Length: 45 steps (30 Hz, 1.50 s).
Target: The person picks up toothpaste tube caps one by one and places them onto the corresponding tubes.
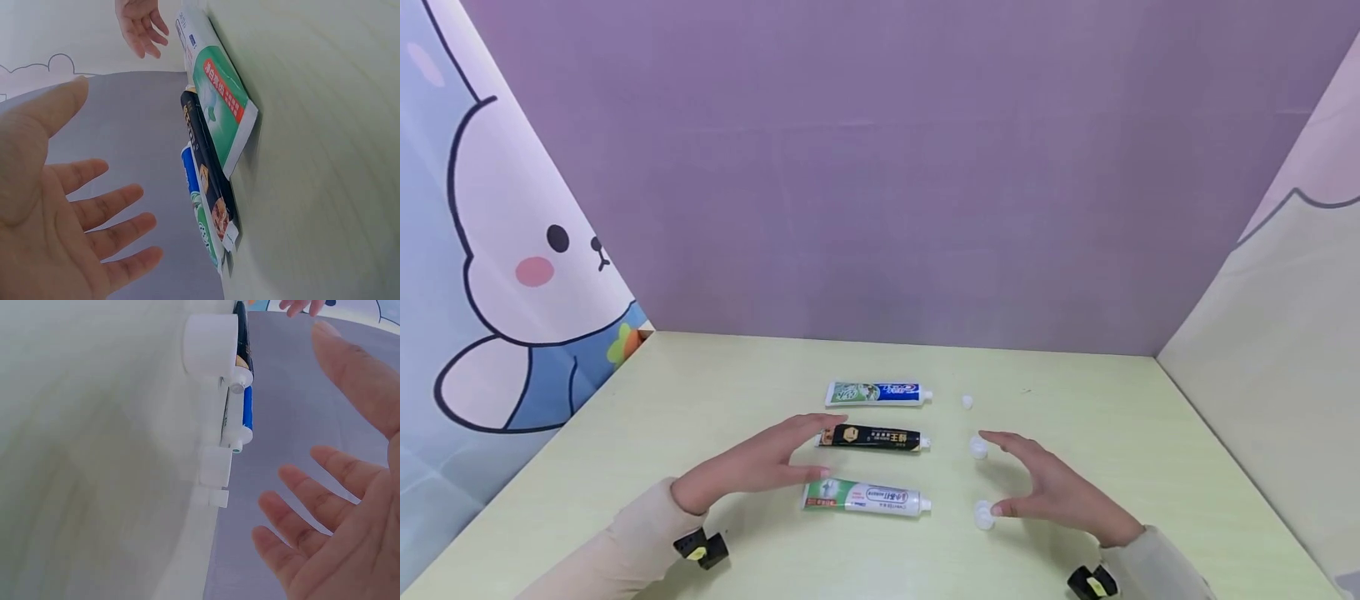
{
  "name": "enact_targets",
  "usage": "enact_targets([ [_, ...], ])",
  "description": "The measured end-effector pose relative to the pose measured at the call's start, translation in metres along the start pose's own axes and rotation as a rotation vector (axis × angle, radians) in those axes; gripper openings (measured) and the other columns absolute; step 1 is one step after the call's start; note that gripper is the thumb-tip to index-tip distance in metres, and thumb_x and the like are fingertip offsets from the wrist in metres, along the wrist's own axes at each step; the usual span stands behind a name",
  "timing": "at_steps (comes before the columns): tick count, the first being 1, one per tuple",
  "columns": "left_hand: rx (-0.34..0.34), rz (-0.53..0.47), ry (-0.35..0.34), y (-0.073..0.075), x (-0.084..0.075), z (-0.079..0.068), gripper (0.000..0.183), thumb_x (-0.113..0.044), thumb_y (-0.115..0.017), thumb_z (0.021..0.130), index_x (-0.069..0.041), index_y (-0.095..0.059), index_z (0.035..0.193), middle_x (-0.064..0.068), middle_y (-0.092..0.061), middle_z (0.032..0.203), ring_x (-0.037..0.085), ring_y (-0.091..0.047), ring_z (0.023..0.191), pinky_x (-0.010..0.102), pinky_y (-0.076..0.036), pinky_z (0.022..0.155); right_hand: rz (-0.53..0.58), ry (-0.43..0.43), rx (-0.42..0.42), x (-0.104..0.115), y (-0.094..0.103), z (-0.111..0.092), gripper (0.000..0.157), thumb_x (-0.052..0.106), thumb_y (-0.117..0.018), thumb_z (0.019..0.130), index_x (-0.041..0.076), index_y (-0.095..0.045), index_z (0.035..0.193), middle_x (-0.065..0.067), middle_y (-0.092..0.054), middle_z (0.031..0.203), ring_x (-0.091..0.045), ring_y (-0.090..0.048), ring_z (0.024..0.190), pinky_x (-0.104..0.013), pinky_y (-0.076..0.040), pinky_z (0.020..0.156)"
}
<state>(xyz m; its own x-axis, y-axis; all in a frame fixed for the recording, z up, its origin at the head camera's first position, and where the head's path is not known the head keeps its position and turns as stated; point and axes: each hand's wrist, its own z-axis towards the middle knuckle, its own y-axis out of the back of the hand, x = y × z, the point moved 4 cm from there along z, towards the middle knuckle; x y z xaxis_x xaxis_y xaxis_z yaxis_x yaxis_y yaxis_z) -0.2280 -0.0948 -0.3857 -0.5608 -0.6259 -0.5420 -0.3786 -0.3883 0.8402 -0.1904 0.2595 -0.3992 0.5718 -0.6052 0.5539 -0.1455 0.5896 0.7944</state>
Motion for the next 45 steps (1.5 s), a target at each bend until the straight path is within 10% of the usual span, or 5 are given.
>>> enact_targets([
  [12,0.041,-0.052,-0.032,-0.01,0.001,0.005,0.071,-0.05,-0.059,0.088,-0.027,-0.028,0.149,-0.004,-0.038,0.149,0.019,-0.034,0.137,0.045,-0.031,0.109,0.168,0.17,0.054,-0.006,-0.011,0.0,0.071,0.022,-0.075,0.08,-0.001,-0.04,0.138,-0.008,-0.049,0.138,0.0,-0.044,0.121,-0.022,-0.041,0.094],
  [45,0.116,-0.084,0.014,-0.026,0.004,0.016,0.067,-0.034,-0.066,0.087,-0.019,-0.037,0.145,0.002,-0.044,0.145,0.022,-0.038,0.135,0.043,-0.033,0.108,0.265,0.046,0.173,-0.008,-0.029,0.005,0.064,0.025,-0.077,0.077,0.005,-0.049,0.13,-0.012,-0.055,0.125,0.0,-0.048,0.106,-0.021,-0.042,0.088],
])
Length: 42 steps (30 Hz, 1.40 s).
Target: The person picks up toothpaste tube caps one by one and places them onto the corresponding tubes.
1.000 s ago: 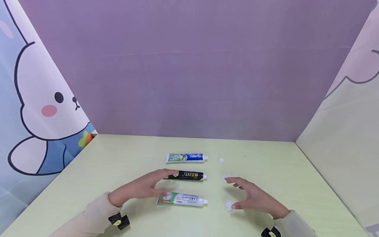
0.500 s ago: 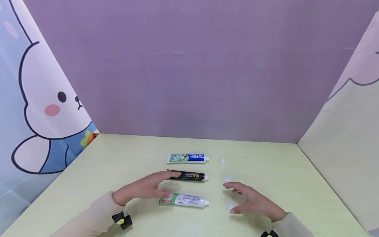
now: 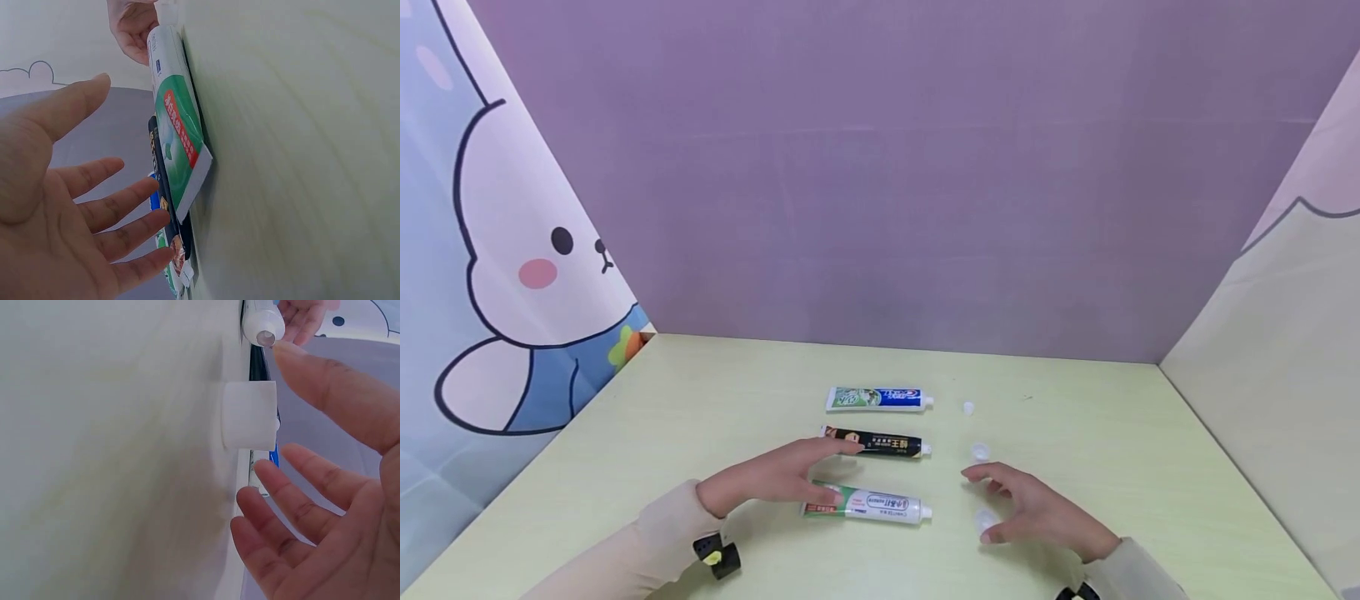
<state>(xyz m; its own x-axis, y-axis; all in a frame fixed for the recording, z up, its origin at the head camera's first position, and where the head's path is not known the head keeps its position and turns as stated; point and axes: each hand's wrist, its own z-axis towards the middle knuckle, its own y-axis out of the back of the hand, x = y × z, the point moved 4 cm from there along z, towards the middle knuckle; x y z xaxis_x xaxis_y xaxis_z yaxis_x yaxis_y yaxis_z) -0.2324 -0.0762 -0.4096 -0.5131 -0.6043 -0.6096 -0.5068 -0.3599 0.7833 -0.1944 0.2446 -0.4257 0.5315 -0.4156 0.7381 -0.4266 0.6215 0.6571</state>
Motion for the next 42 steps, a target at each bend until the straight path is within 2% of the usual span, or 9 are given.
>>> enact_targets([
  [4,-0.002,-0.025,0.011,-0.001,0.001,0.0,0.068,-0.032,-0.068,0.086,-0.017,-0.037,0.145,0.004,-0.046,0.143,0.023,-0.041,0.132,0.043,-0.035,0.107,0.026,0.064,0.018,0.0,-0.003,0.001,0.062,0.019,-0.078,0.076,0.002,-0.049,0.128,-0.009,-0.056,0.124,-0.001,-0.05,0.107,-0.018,-0.041,0.09],
  [10,0.011,-0.05,0.01,-0.001,0.002,0.004,0.071,-0.031,-0.07,0.084,-0.016,-0.037,0.145,0.005,-0.048,0.141,0.025,-0.041,0.132,0.044,-0.034,0.106,0.01,0.041,0.026,-0.001,-0.001,0.001,0.06,0.02,-0.079,0.075,0.003,-0.051,0.125,-0.011,-0.059,0.118,-0.002,-0.051,0.104,-0.021,-0.044,0.086],
  [14,0.015,-0.064,0.004,-0.003,0.003,0.006,0.072,-0.03,-0.073,0.082,-0.015,-0.038,0.144,0.006,-0.051,0.137,0.027,-0.044,0.129,0.047,-0.035,0.105,0.038,0.031,0.042,-0.003,-0.001,0.004,0.056,0.018,-0.078,0.075,-0.002,-0.052,0.121,-0.016,-0.059,0.114,-0.002,-0.052,0.101,-0.021,-0.044,0.085],
  [22,0.027,-0.057,-0.003,-0.008,0.005,0.013,0.068,-0.032,-0.075,0.08,-0.021,-0.044,0.139,-0.001,-0.056,0.13,0.015,-0.05,0.121,0.037,-0.038,0.103,0.083,-0.014,0.073,-0.005,-0.002,0.004,0.052,0.017,-0.078,0.073,-0.002,-0.055,0.116,-0.013,-0.06,0.107,-0.001,-0.05,0.096,-0.018,-0.043,0.083],
  [31,0.024,-0.111,-0.002,-0.009,0.004,0.016,0.061,-0.026,-0.076,0.079,-0.014,-0.051,0.133,-0.001,-0.06,0.119,0.015,-0.054,0.109,0.031,-0.042,0.096,0.12,0.035,0.127,-0.007,0.0,0.004,0.049,0.008,-0.075,0.074,-0.004,-0.053,0.116,-0.015,-0.059,0.108,-0.002,-0.051,0.098,-0.018,-0.043,0.085],
  [38,0.021,-0.168,0.007,-0.012,0.001,0.02,0.056,-0.02,-0.078,0.076,-0.012,-0.056,0.127,-0.002,-0.063,0.11,0.009,-0.056,0.101,0.026,-0.043,0.092,0.166,-0.01,0.163,-0.012,0.001,0.006,0.038,0.008,-0.073,0.076,-0.001,-0.058,0.109,-0.011,-0.062,0.104,-0.001,-0.052,0.094,-0.018,-0.044,0.082],
  [42,0.032,-0.175,0.036,-0.014,0.0,0.02,0.054,-0.018,-0.08,0.074,-0.013,-0.059,0.124,-0.005,-0.064,0.107,0.006,-0.057,0.098,0.023,-0.044,0.09,0.173,-0.054,0.179,-0.015,0.0,0.006,0.031,0.009,-0.073,0.076,0.002,-0.061,0.104,-0.003,-0.063,0.099,-0.001,-0.051,0.091,-0.018,-0.044,0.08],
])
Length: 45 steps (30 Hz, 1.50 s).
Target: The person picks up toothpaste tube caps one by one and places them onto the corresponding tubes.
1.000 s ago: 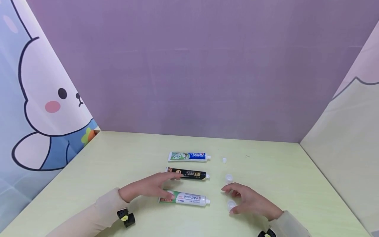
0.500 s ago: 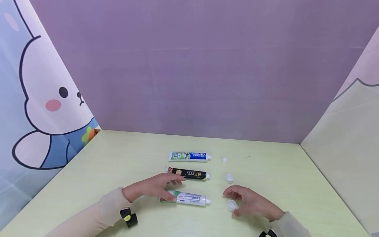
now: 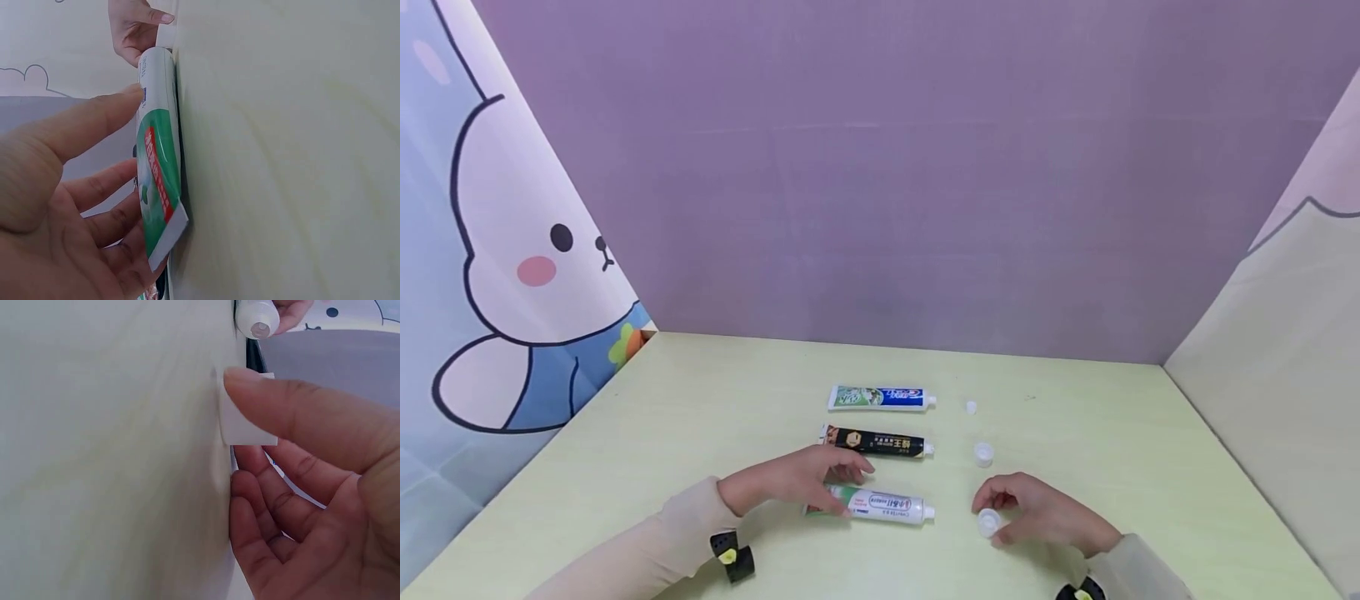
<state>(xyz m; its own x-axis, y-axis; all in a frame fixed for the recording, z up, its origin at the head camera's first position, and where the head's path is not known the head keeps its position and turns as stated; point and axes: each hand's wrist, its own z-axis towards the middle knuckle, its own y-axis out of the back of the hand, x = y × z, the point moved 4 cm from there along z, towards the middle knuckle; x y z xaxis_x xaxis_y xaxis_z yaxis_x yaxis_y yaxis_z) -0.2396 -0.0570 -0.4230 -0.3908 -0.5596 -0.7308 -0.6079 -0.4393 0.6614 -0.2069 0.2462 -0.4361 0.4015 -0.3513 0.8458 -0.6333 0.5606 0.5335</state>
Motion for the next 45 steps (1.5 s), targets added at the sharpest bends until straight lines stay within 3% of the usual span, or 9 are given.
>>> enact_targets([
  [7,0.016,0.007,-0.003,-0.004,-0.006,-0.001,0.046,-0.013,-0.082,0.07,-0.016,-0.065,0.113,-0.01,-0.063,0.098,-0.001,-0.054,0.087,0.019,-0.044,0.083,-0.035,-0.1,0.011,0.004,0.004,0.001,0.026,0.015,-0.075,0.075,0.009,-0.063,0.098,0.005,-0.062,0.095,-0.002,-0.052,0.089,-0.018,-0.043,0.082],
  [12,0.018,0.024,0.015,-0.004,-0.009,-0.002,0.045,-0.01,-0.084,0.067,-0.016,-0.067,0.108,-0.012,-0.061,0.091,0.0,-0.052,0.079,0.018,-0.042,0.077,-0.033,-0.085,-0.001,0.005,0.004,-0.001,0.026,0.017,-0.075,0.076,0.009,-0.063,0.098,0.006,-0.062,0.094,-0.001,-0.052,0.088,-0.018,-0.043,0.08],
  [19,0.023,0.15,0.032,-0.006,-0.011,0.005,0.039,-0.011,-0.084,0.066,-0.023,-0.066,0.099,-0.017,-0.058,0.086,0.0,-0.051,0.078,0.018,-0.041,0.076,-0.019,-0.039,-0.037,0.006,0.004,-0.007,0.021,0.014,-0.073,0.079,0.01,-0.063,0.096,0.004,-0.064,0.091,-0.004,-0.056,0.085,-0.019,-0.044,0.077],
  [27,0.046,0.233,0.048,-0.008,-0.015,-0.001,0.042,-0.01,-0.083,0.065,-0.024,-0.063,0.098,-0.017,-0.059,0.087,-0.001,-0.051,0.077,0.017,-0.041,0.073,-0.021,-0.094,-0.038,0.006,0.006,0.013,0.019,0.012,-0.072,0.079,0.009,-0.063,0.095,0.005,-0.061,0.086,-0.004,-0.051,0.081,-0.019,-0.042,0.072],
  [35,0.02,0.201,0.052,-0.006,-0.013,-0.008,0.038,-0.007,-0.077,0.064,-0.021,-0.063,0.096,-0.016,-0.058,0.088,0.0,-0.049,0.072,0.017,-0.042,0.065,0.069,-0.049,-0.022,0.005,0.008,0.024,0.02,0.006,-0.069,0.08,0.002,-0.062,0.098,0.0,-0.06,0.087,-0.003,-0.052,0.078,-0.02,-0.045,0.068],
  [45,-0.017,0.211,0.032,-0.001,-0.006,-0.012,0.038,-0.012,-0.077,0.068,-0.02,-0.064,0.103,-0.014,-0.062,0.095,0.0,-0.05,0.077,0.017,-0.041,0.069,0.069,-0.042,-0.047,0.003,0.012,0.031,0.018,0.006,-0.069,0.081,0.002,-0.062,0.097,-0.001,-0.06,0.084,-0.002,-0.053,0.076,-0.019,-0.045,0.065],
])
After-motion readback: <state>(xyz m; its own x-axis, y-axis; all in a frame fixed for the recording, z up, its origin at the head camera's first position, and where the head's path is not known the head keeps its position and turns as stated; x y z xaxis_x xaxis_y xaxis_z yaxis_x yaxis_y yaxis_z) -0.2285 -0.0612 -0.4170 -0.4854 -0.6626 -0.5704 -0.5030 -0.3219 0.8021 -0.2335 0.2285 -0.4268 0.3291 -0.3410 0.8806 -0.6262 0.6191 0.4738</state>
